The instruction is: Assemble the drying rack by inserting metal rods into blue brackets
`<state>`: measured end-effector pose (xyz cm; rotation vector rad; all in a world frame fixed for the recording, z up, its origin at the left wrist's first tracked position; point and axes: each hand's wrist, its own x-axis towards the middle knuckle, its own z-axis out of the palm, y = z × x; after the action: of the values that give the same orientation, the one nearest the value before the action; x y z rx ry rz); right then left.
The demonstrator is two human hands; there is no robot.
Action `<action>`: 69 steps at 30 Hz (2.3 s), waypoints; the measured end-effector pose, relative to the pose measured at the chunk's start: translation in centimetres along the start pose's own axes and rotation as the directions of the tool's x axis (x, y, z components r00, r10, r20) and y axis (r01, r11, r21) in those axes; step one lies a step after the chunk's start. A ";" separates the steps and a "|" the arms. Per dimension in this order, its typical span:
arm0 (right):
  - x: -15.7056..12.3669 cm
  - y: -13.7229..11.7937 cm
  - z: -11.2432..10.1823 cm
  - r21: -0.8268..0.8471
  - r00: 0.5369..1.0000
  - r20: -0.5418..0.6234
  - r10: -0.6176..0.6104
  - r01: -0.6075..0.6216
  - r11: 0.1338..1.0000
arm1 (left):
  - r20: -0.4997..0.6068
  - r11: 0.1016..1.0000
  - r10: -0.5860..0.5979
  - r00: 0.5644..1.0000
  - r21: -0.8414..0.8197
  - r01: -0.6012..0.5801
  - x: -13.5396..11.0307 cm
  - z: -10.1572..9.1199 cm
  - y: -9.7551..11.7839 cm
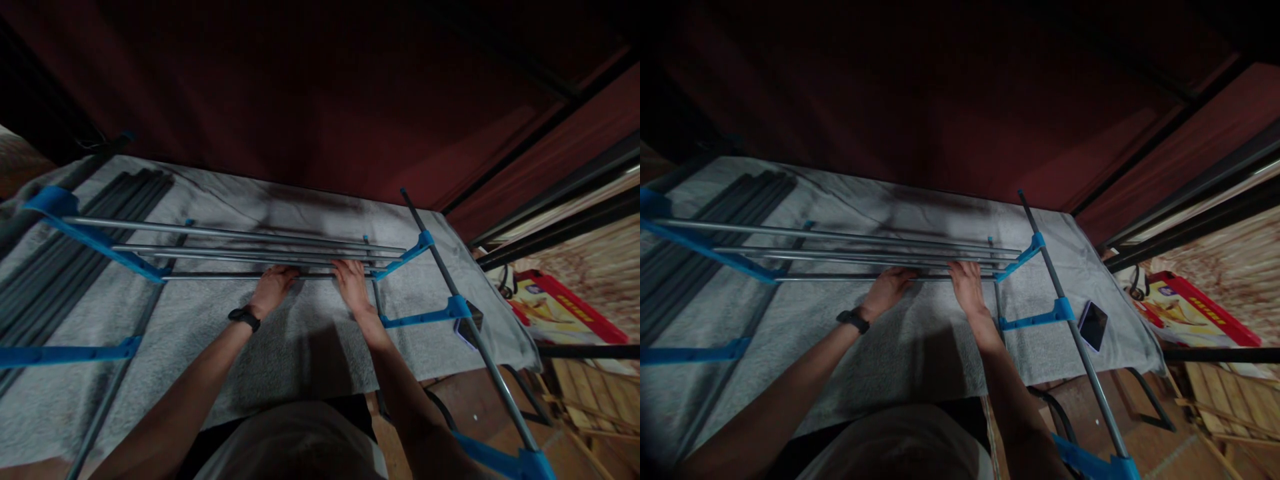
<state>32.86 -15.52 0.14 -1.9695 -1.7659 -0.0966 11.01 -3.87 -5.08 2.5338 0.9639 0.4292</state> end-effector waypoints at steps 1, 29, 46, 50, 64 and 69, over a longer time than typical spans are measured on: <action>0.0 0.0 0.0 -0.001 1.000 0.007 -0.004 0.004 1.000 | 0.010 1.000 -0.005 1.000 0.005 0.005 0.0 0.0 0.0; -1.2 2.0 1.0 0.051 0.993 -0.054 -0.104 0.107 0.993 | 0.093 0.999 -0.041 0.995 -0.005 0.042 -0.4 -0.6 1.6; -1.5 2.1 0.8 0.079 0.992 -0.036 -0.124 0.127 0.989 | 0.058 0.999 -0.050 0.997 -0.016 0.051 -0.5 -0.1 1.1; -1.6 2.0 0.7 0.085 0.991 -0.046 -0.123 0.127 0.988 | 0.028 0.998 -0.026 0.999 -0.053 0.028 -0.7 0.1 0.8; -1.7 2.2 0.5 0.104 0.991 -0.062 -0.122 0.128 0.986 | -0.519 0.887 -0.457 0.723 -0.207 0.412 -9.8 -4.4 -4.0; -1.7 2.1 0.4 0.105 0.992 -0.053 -0.111 0.116 0.988 | -0.738 0.741 -0.593 0.322 -0.344 0.576 -11.4 -7.6 -8.4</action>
<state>34.46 -16.98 -1.51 -1.7767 -1.8137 -0.0830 -5.02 -3.98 -3.97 1.6284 2.0938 1.4227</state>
